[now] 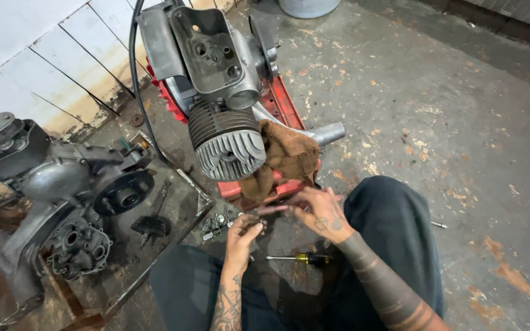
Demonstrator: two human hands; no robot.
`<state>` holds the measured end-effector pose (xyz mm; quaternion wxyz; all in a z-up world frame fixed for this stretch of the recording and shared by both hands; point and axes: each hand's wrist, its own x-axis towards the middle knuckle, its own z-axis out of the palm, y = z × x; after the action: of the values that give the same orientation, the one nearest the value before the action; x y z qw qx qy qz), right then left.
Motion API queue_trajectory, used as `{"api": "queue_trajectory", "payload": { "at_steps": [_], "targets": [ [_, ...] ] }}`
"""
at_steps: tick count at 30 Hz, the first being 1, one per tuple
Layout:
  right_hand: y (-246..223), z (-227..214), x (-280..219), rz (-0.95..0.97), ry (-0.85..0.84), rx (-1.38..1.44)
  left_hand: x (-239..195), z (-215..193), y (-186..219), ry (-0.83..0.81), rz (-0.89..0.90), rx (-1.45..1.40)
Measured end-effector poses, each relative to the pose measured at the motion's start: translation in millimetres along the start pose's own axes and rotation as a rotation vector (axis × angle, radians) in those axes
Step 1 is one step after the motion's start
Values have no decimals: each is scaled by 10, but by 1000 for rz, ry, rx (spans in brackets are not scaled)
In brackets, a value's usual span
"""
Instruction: Cleaning and inspecting small motorcycle engine components using a small tool
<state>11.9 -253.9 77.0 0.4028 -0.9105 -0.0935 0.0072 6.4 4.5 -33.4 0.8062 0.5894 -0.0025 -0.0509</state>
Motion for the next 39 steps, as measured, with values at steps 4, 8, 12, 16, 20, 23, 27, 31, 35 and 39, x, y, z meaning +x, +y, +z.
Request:
{"api": "queue_trajectory", "payload": {
  "at_steps": [4, 8, 12, 16, 20, 23, 27, 31, 35, 39],
  "targets": [
    [146, 105, -18, 89, 43, -94, -20, 102, 38, 90, -39, -22],
    [245, 88, -14, 249, 84, -188, -85, 109, 317, 192, -13, -39],
    [72, -144, -26, 364, 95, -54, -69, -227, 744, 601, 63, 311],
    [-284, -286, -117, 158, 138, -36, -143, -657, 1024, 778, 115, 209],
    [-379, -293, -79, 84, 111, 6, 45, -664, 1288, 613, 31, 426],
    [-267, -235, -57, 49, 44, -74, 425, -876, 983, 509, 74, 812],
    [-401, -304, -54, -77, 34, -199, 1000, -1604, -28, 312, -111, 1124],
    [-329, -387, 6, 9, 19, -193, 1108, -2482, -1186, 195, -72, 1259],
    [-91, -338, 17, 78, -26, -239, 1217, -2471, -1472, 221, -312, 1457],
    [-56, -328, 86, 55, -55, -224, 1480, -2249, -1430, 95, -361, 1547]
  ]
}}
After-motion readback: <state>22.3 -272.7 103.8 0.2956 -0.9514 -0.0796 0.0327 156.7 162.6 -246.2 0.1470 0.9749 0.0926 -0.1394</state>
